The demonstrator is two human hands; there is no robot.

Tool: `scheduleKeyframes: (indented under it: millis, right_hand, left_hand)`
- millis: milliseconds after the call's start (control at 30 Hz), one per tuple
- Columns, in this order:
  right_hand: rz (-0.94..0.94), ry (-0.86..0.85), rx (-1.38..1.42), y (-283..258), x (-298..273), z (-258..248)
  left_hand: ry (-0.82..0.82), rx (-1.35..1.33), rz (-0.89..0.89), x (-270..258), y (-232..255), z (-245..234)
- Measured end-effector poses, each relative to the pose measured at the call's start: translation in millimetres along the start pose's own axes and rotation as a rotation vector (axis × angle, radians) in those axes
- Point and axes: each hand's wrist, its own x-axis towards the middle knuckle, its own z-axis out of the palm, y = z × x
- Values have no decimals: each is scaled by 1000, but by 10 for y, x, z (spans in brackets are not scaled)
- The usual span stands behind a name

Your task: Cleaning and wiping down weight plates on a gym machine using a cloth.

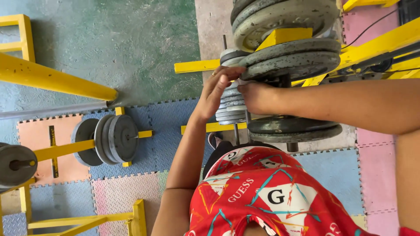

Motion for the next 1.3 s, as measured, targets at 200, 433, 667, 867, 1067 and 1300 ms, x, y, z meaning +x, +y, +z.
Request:
scheduleKeyframes:
  millis: [200, 433, 667, 867, 1067, 1300]
  right_hand:
    - [-130, 123, 118, 661, -774, -964]
    - [-9, 445, -389, 937, -1996, -1551]
    - [404, 852, -111, 527, -2545, -345]
    - [760, 1231, 305, 35, -2122, 582]
    - [1058, 1538, 804, -21, -1844, 351]
    - [1151, 1634, 916, -109, -1629, 535]
  left_hand:
    - [-46, 224, 126, -88, 39, 109]
    - [105, 201, 117, -37, -350, 328]
    - [328, 250, 78, 64, -508, 581]
    - [520, 202, 142, 141, -773, 799]
    - [652, 170, 177, 175, -919, 783]
    - [614, 155, 251, 129, -830, 782]
